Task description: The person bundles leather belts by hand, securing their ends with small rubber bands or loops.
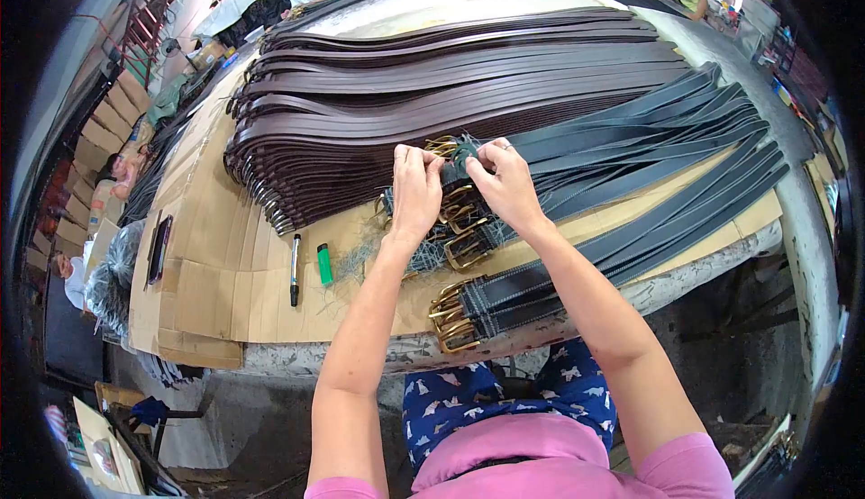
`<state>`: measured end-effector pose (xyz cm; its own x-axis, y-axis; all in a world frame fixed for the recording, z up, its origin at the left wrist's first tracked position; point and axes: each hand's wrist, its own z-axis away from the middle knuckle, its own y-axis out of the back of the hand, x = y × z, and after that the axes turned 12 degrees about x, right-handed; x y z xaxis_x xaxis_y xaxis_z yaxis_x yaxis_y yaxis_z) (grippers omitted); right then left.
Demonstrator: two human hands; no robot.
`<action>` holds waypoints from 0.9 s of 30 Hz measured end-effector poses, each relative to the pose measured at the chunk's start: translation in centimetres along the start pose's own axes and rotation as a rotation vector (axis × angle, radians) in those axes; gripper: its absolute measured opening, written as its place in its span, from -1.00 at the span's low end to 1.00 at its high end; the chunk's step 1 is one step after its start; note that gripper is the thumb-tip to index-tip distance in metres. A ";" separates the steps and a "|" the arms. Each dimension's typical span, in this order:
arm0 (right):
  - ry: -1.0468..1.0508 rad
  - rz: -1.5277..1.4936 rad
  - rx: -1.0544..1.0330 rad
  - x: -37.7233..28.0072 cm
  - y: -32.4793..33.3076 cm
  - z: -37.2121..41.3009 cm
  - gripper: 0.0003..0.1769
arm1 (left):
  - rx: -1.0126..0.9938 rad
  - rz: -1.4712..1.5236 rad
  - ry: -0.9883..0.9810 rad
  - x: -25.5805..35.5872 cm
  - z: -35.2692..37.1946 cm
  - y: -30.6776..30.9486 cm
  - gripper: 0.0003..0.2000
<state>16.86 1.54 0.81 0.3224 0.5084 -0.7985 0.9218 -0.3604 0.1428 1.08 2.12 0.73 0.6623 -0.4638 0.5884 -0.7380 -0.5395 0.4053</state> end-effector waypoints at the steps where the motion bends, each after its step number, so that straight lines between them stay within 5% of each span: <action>1: 0.010 0.018 -0.007 0.1 0.0 -0.1 -0.78 | 0.011 0.013 -0.009 0.0 0.1 -0.1 -0.90; 27: 0.061 0.094 -0.057 0.5 -1.4 0.3 -0.76 | 0.097 0.056 0.096 0.2 1.3 1.3 -0.83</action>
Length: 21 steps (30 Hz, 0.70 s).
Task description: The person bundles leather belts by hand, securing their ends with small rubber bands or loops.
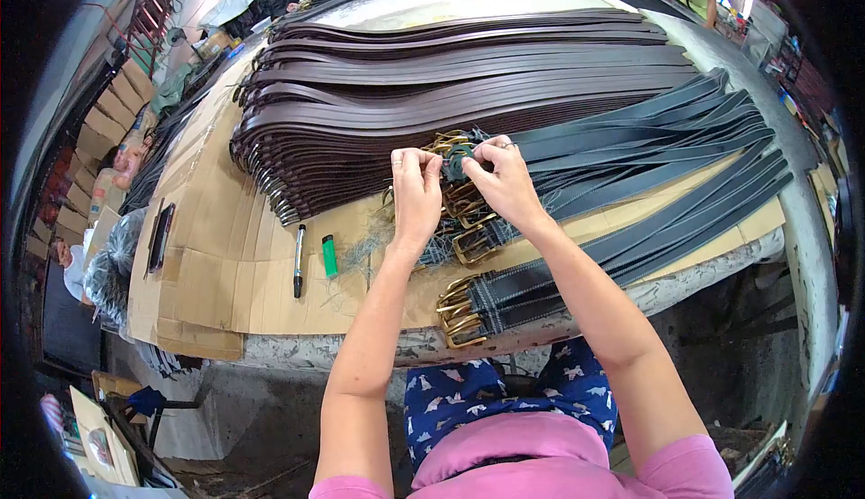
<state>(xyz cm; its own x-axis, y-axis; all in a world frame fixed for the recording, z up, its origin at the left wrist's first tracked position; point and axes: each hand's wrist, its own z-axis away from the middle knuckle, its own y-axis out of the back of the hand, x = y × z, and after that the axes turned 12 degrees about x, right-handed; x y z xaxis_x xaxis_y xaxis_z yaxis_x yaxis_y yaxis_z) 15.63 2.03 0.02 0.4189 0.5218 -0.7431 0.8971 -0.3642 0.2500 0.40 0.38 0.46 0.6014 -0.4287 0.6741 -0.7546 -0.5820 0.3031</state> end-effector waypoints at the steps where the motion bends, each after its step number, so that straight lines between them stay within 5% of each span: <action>1: -0.012 0.007 -0.001 -0.1 0.0 0.0 -0.76 | -0.003 0.017 0.009 0.1 0.0 0.0 -0.83; 21: -0.084 -0.067 -0.062 -0.7 0.8 -0.2 -0.75 | -0.043 0.053 -0.004 0.5 0.4 0.9 -0.82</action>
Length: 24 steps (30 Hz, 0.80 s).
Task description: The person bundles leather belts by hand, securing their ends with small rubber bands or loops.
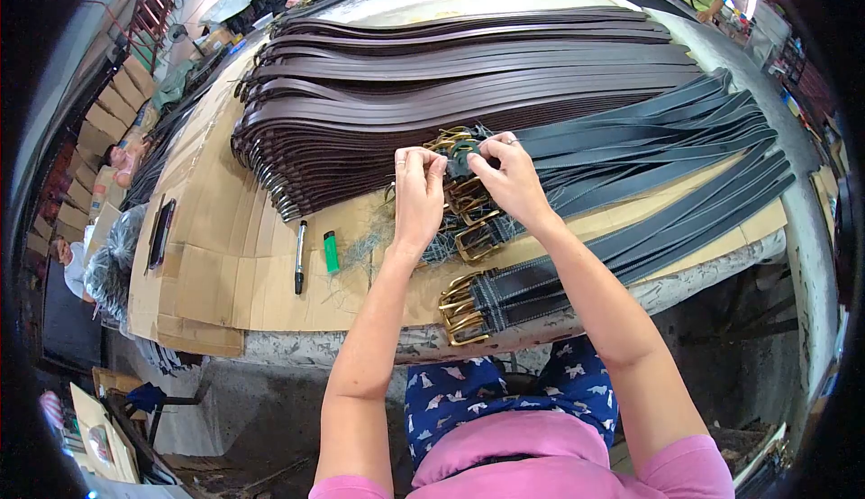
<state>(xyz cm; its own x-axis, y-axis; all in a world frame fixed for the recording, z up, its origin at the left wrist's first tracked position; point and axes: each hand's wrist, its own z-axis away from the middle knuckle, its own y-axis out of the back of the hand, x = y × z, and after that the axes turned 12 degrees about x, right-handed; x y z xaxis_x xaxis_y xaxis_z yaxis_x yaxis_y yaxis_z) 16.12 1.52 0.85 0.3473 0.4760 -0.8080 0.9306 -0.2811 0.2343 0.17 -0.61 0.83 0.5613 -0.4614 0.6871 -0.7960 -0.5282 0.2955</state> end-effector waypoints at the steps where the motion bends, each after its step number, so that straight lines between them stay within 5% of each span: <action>1: -0.053 -0.043 -0.014 -0.2 0.3 -0.1 -0.74 | -0.017 0.010 0.013 0.1 0.0 0.2 -0.82; 8: 0.096 -0.165 0.003 1.1 1.4 0.4 -0.76 | -0.091 0.141 0.108 0.5 0.5 1.0 -0.85; 15: -0.198 -0.258 0.110 1.4 2.5 1.2 -0.76 | -0.210 0.315 0.223 0.1 0.6 1.5 -0.83; 18: -0.239 -0.378 0.126 2.6 2.6 1.2 -0.79 | -0.154 0.064 -0.106 1.0 0.3 1.2 -0.75; 22: -0.228 -0.425 0.167 3.1 2.0 1.5 -0.80 | -0.058 -0.220 -0.307 1.6 0.4 -0.6 -0.62; 24: -0.238 -0.430 0.170 3.2 2.1 1.5 -0.79 | -0.024 -0.240 -0.360 1.7 0.3 -1.2 -0.72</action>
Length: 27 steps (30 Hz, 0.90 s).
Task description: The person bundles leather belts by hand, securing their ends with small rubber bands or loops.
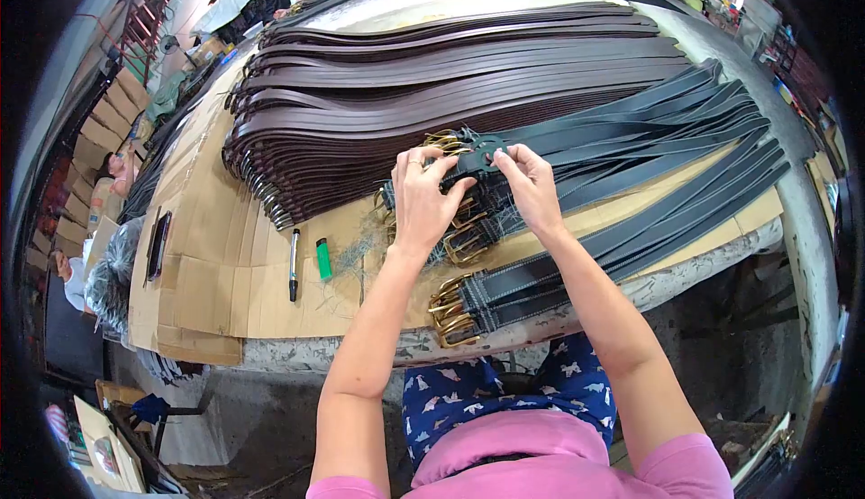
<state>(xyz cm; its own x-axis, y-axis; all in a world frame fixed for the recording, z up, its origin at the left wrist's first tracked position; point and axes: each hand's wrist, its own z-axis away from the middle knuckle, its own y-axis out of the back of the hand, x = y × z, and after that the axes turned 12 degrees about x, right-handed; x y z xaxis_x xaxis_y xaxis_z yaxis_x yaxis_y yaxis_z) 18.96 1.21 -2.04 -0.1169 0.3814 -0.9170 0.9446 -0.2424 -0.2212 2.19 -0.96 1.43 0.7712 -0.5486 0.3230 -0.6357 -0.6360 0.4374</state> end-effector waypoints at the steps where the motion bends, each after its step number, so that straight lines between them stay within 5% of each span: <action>1: -0.004 0.002 0.001 0.1 0.1 0.0 -0.79 | 0.005 -0.004 -0.037 0.1 -0.1 -0.1 -0.75; 12: -0.134 0.023 -0.076 -0.8 0.9 0.3 -0.81 | 0.031 0.165 0.001 -0.1 0.7 -1.2 -0.92; 18: 0.296 0.227 -0.161 -1.1 0.5 0.6 -0.79 | -0.017 0.340 0.193 -0.7 0.3 0.3 -0.93; 27: 0.362 0.262 -0.185 -1.1 0.6 0.8 -0.79 | -0.055 0.327 0.185 -1.1 0.6 0.3 -0.90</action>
<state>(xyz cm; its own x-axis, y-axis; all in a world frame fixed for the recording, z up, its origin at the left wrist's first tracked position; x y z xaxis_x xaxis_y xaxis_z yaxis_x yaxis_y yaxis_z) 19.44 -0.14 -1.41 0.2154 0.6230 -0.7520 0.9706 -0.2214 0.0946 1.11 -0.89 0.74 0.5238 -0.6074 0.5973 -0.8506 -0.4107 0.3283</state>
